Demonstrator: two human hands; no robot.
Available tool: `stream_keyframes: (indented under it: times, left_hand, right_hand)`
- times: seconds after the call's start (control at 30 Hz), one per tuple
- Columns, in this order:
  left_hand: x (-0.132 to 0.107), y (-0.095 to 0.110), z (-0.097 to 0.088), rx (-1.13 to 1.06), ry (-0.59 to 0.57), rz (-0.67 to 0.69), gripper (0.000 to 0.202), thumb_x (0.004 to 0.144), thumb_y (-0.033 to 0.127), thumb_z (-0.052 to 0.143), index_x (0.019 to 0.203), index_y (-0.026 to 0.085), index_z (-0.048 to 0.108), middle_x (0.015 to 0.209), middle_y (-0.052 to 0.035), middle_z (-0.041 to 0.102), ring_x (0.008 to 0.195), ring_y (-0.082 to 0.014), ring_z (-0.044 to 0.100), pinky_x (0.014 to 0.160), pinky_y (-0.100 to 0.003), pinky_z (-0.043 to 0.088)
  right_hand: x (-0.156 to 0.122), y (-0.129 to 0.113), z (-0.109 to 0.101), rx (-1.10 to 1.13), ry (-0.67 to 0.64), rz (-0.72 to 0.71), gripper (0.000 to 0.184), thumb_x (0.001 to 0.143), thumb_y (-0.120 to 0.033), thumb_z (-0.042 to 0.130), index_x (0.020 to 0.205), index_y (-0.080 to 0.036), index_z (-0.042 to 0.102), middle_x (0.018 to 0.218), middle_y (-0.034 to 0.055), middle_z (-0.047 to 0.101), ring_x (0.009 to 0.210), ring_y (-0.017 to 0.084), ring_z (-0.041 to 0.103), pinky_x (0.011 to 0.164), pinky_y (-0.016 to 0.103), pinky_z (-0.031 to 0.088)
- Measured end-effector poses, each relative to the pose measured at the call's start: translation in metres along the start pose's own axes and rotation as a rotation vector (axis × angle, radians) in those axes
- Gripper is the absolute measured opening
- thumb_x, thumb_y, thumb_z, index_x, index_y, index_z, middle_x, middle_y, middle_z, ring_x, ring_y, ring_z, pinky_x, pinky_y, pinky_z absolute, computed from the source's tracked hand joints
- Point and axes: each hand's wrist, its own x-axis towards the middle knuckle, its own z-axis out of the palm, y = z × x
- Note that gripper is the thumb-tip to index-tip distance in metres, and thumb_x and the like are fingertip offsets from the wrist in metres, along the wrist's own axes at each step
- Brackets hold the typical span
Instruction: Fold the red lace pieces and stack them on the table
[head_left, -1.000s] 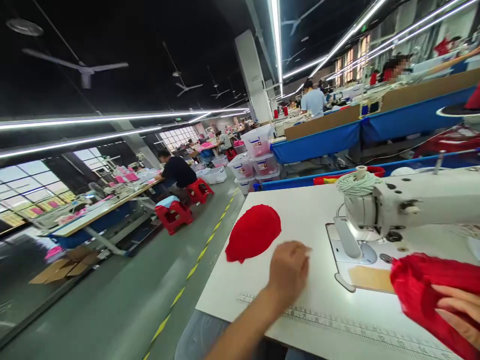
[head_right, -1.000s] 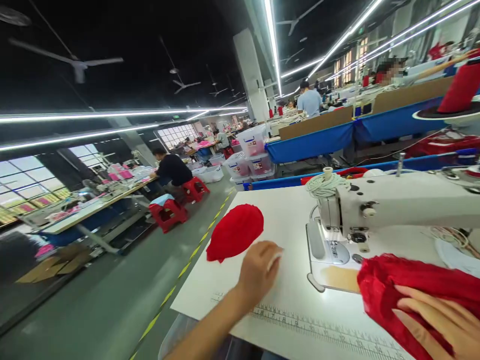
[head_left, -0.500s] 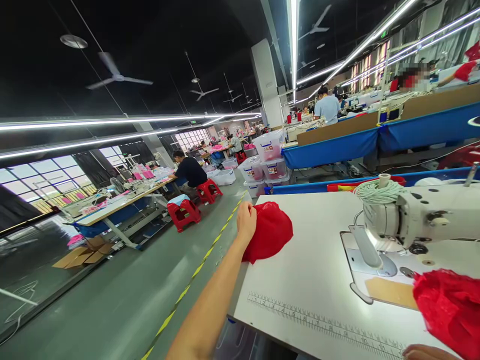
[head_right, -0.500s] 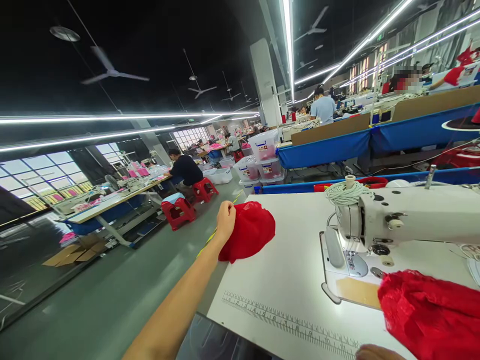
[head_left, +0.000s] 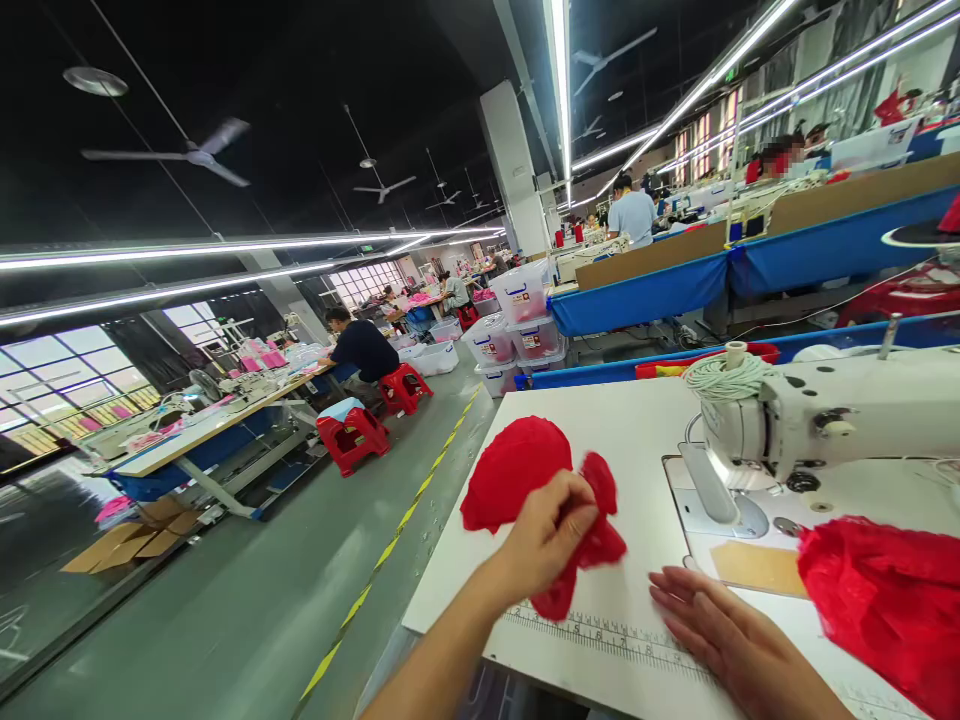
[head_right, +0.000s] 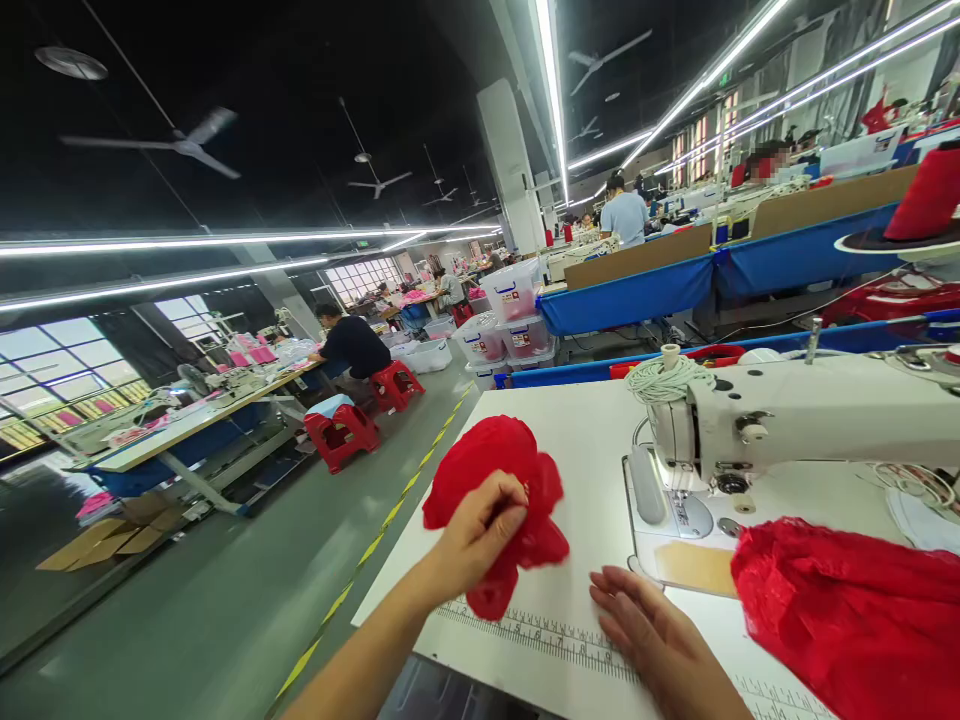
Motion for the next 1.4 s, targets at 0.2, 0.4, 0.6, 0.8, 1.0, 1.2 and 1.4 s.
stream_keyframes:
  times: [0.2,0.4,0.6,0.8,1.0,1.2,1.4]
  left_hand:
    - [-0.029,-0.002,0.038,-0.033,-0.325,-0.119,0.017,0.086,0.032,0.051,0.098,0.020,0.055,0.076,0.0022,0.050,0.063,-0.0114,0.042,0.061,-0.026,0.038]
    - [-0.015,-0.009,0.055,-0.700,-0.611,-0.488,0.060,0.074,0.060,0.069,0.118,0.021,0.060,0.108,-0.0058,0.059,0.100,-0.0191,0.055,0.091,-0.034,0.041]
    - [-0.019,-0.005,0.071,-0.933,-0.540,-0.710,0.046,0.064,0.046,0.083,0.097,0.015,0.073,0.080,-0.0032,0.069,0.068,-0.0124,0.060,0.069,-0.024,0.044]
    - [-0.018,-0.006,0.068,-1.082,-0.367,-0.633,0.049,0.067,0.033,0.081,0.112,0.016,0.069,0.097,-0.0078,0.074,0.083,-0.0177,0.068,0.078,-0.025,0.048]
    - [-0.015,-0.011,0.080,-1.266,-0.268,-0.579,0.050,0.068,0.037,0.081,0.110,0.013,0.068,0.102,-0.0109,0.073,0.094,-0.0228,0.067,0.084,-0.030,0.049]
    - [-0.010,-0.020,0.072,-1.154,-0.239,-0.668,0.046,0.057,0.036,0.088,0.094,0.014,0.071,0.088,-0.0057,0.074,0.080,-0.0164,0.067,0.075,-0.023,0.048]
    - [-0.017,-0.017,0.076,-1.078,-0.561,-0.744,0.054,0.054,0.041,0.089,0.097,0.011,0.074,0.090,-0.0104,0.075,0.084,-0.0223,0.070,0.083,-0.029,0.049]
  right_hand:
    - [-0.007,-0.014,0.010,0.295,0.008,0.150,0.023,0.065,-0.037,0.086,0.074,-0.023,0.071,0.065,-0.0030,0.067,0.059,0.012,0.060,0.059,0.020,0.049]
    - [-0.015,-0.037,0.006,-0.200,-0.157,-0.108,0.034,0.078,-0.058,0.068,0.083,-0.025,0.074,0.072,0.0009,0.065,0.072,0.018,0.060,0.073,0.028,0.051]
    - [-0.012,-0.040,-0.013,-0.387,-0.088,-0.170,0.048,0.080,-0.063,0.062,0.111,-0.027,0.069,0.092,0.0047,0.070,0.090,0.025,0.063,0.083,0.037,0.051]
    - [-0.018,-0.032,-0.017,0.057,-0.095,0.067,0.029,0.071,-0.043,0.081,0.089,-0.021,0.074,0.080,0.0020,0.073,0.071,0.019,0.066,0.074,0.032,0.052]
    - [-0.017,-0.028,-0.019,0.087,-0.087,-0.010,0.026,0.074,-0.042,0.079,0.090,-0.022,0.074,0.082,0.0028,0.073,0.070,0.017,0.065,0.068,0.029,0.053]
    - [-0.013,-0.025,-0.029,0.136,-0.111,-0.047,0.022,0.082,-0.040,0.072,0.097,-0.024,0.074,0.086,0.0019,0.073,0.077,0.017,0.066,0.076,0.028,0.053]
    - [-0.012,-0.022,-0.026,0.154,-0.054,-0.055,0.022,0.080,-0.041,0.075,0.094,-0.024,0.073,0.083,0.0018,0.073,0.081,0.020,0.068,0.075,0.031,0.053]
